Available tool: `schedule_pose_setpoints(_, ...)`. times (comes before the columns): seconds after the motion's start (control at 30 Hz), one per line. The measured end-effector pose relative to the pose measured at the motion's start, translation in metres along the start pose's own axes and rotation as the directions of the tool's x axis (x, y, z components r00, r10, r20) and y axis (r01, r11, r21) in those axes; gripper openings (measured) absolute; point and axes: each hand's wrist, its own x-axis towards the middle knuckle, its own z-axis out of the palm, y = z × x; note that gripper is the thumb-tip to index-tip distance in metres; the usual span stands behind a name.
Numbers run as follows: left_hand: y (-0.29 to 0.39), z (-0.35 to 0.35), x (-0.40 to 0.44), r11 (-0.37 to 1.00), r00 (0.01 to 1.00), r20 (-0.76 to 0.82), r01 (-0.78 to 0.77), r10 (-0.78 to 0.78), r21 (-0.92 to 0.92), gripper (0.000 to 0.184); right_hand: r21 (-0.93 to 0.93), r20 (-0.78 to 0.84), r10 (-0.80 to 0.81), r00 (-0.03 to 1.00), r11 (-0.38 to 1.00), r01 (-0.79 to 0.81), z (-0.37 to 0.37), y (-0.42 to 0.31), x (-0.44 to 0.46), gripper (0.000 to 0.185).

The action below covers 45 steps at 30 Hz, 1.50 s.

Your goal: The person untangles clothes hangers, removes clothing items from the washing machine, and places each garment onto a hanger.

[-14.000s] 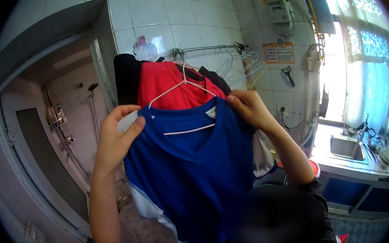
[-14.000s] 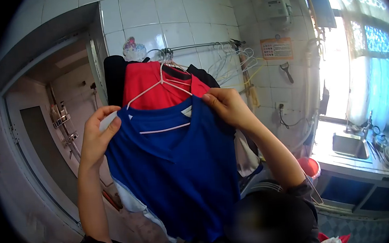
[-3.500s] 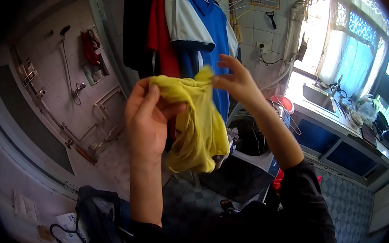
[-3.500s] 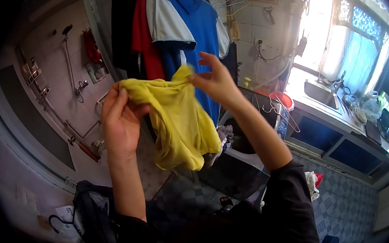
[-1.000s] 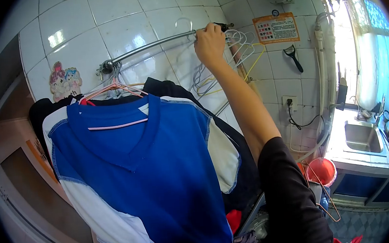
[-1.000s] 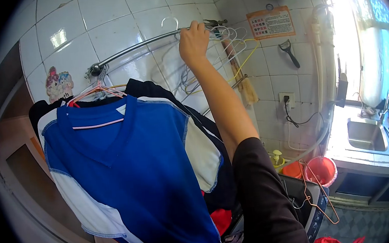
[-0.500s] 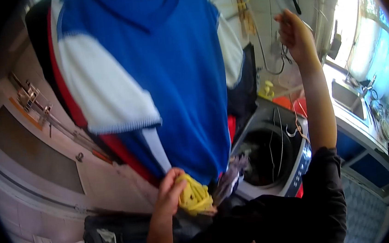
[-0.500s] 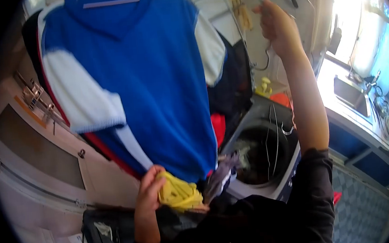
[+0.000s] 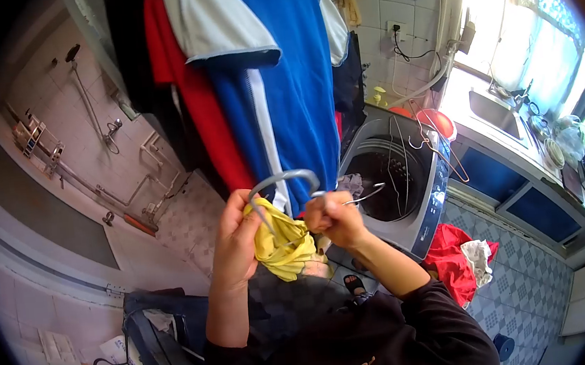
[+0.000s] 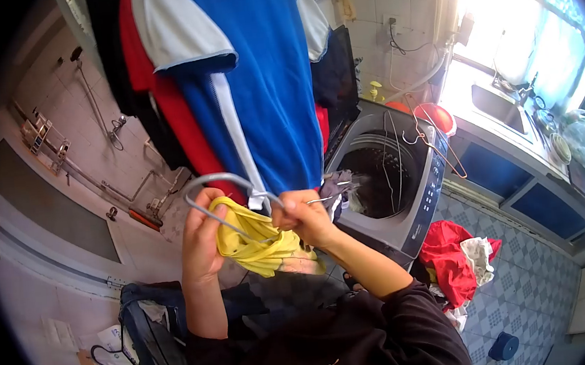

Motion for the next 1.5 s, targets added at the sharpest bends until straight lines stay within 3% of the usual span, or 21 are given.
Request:
schedule_pose_setpoints(0.17, 0.043, -0.029, -0.041, 0.980, 0.983, -0.063, -0.165, 0.173, 0.110, 0.016, -0.335, 0.028, 0.296, 0.955, 0.903, -0.270, 0.000, 0.029, -0.013, 0.037)
schedule_pose_setpoints(0.27, 0.064, -0.055, -0.060, 0.835, 0.900, -0.169, -0.284, 0.402, 0.471, 0.007, -0.743, 0.093, 0.275, 0.957, 0.659, -0.116, 0.030, -0.029, 0.012, 0.032)
schedule_pose_setpoints(0.3, 0.068, -0.065, -0.063, 0.833, 0.895, -0.180, -0.286, 0.409, 0.473, 0.007, -0.842, 0.115, 0.273, 0.955, 0.537, -0.052, 0.049, -0.054, 0.021, 0.030)
schedule_pose_setpoints(0.37, 0.068, -0.084, -0.064, 0.655, 0.872, -0.151, -0.225, 0.466, 0.722, 0.008, -0.916, 0.166, 0.279, 0.946, 0.398, 0.043, 0.084, -0.087, 0.035, 0.026)
schedule_pose_setpoints(0.43, 0.064, -0.091, -0.061, 0.615, 0.841, -0.147, -0.251, 0.521, 0.748, 0.012, -0.903, 0.365, 0.219, 0.905, 0.318, 0.288, 0.103, -0.094, 0.044, 0.026)
schedule_pose_setpoints(0.47, 0.065, -0.091, -0.060, 0.536, 0.845, -0.148, -0.182, 0.514, 0.824, 0.013, -0.948, 0.310, 0.326, 0.893, 0.174, 0.266, 0.112, -0.097, 0.050, 0.024)
schedule_pose_setpoints(0.53, 0.067, -0.099, -0.056, 0.410, 0.847, -0.146, -0.091, 0.511, 0.908, 0.016, -0.966, 0.259, 0.356, 0.898, 0.086, 0.245, 0.123, -0.096, 0.058, 0.024)
schedule_pose_setpoints(0.6, 0.071, -0.107, -0.055, 0.438, 0.861, -0.168, -0.069, 0.479, 0.896, 0.016, -0.970, 0.161, 0.405, 0.900, -0.104, 0.220, 0.133, -0.098, 0.064, 0.023)
schedule_pose_setpoints(0.7, 0.087, -0.105, -0.054, 0.522, 0.913, -0.118, -0.115, 0.391, 0.845, 0.017, -0.937, 0.129, 0.490, 0.862, -0.225, 0.268, 0.149, -0.104, 0.068, 0.024)
schedule_pose_setpoints(0.73, 0.091, -0.102, -0.053, 0.584, 0.941, -0.048, -0.168, 0.335, 0.794, 0.017, -0.935, 0.133, 0.491, 0.861, -0.228, 0.274, 0.151, -0.102, 0.071, 0.024)
schedule_pose_setpoints(0.8, 0.096, -0.090, -0.039, 0.594, 0.962, 0.033, -0.195, 0.272, 0.781, 0.017, -0.937, 0.249, 0.589, 0.769, -0.055, 0.345, 0.152, -0.090, 0.075, 0.024)
schedule_pose_setpoints(0.87, 0.098, -0.078, -0.027, 0.603, 0.971, 0.116, -0.222, 0.210, 0.767, 0.017, -0.951, 0.227, 0.597, 0.770, -0.035, 0.307, 0.155, -0.081, 0.076, 0.024)
schedule_pose_setpoints(0.93, 0.102, -0.070, -0.016, 0.868, 0.992, 0.111, -0.001, -0.062, 0.496, 0.020, -0.960, 0.213, 0.596, 0.774, -0.021, 0.280, 0.153, -0.076, 0.080, 0.025)
schedule_pose_setpoints(1.03, 0.103, -0.063, -0.020, 0.835, 0.995, 0.089, -0.091, 0.050, 0.543, 0.021, -0.972, 0.158, 0.537, 0.828, -0.063, 0.226, 0.137, -0.078, 0.086, 0.027)
schedule_pose_setpoints(1.1, 0.112, -0.068, -0.022, 0.826, 0.996, 0.050, -0.094, 0.079, 0.555, 0.021, -0.995, 0.046, 0.536, 0.843, -0.051, 0.086, 0.127, -0.083, 0.088, 0.033)
schedule_pose_setpoints(1.17, 0.123, -0.072, -0.023, 0.697, 0.972, 0.066, -0.210, 0.227, 0.686, 0.020, -0.994, 0.027, 0.494, 0.869, -0.079, 0.076, 0.126, -0.091, 0.088, 0.035)
schedule_pose_setpoints(1.23, 0.133, -0.066, -0.030, 0.606, 0.975, 0.016, -0.152, 0.224, 0.780, 0.016, -0.991, -0.005, 0.504, 0.864, -0.116, 0.062, 0.131, -0.102, 0.089, 0.036)
schedule_pose_setpoints(1.3, 0.133, -0.062, -0.033, -0.131, 0.797, 0.268, -0.235, 0.541, 0.963, 0.019, -0.993, 0.015, 0.558, 0.830, -0.091, 0.078, 0.140, -0.119, 0.088, 0.036)
schedule_pose_setpoints(1.33, 0.132, -0.061, -0.032, -0.129, 0.796, 0.263, -0.230, 0.545, 0.965, 0.019, -0.993, -0.017, 0.557, 0.830, -0.103, 0.049, 0.146, -0.126, 0.088, 0.036)
schedule_pose_setpoints(1.4, 0.131, -0.060, -0.030, -0.438, 0.821, 0.251, -0.001, 0.513, 0.899, 0.019, -0.989, -0.051, 0.493, 0.869, -0.143, 0.024, 0.150, -0.127, 0.087, 0.034)
schedule_pose_setpoints(1.5, 0.141, -0.062, -0.037, -0.430, 0.850, 0.295, -0.091, 0.437, 0.898, 0.015, -0.976, -0.022, 0.361, 0.932, -0.211, 0.059, 0.150, -0.125, 0.087, 0.031)
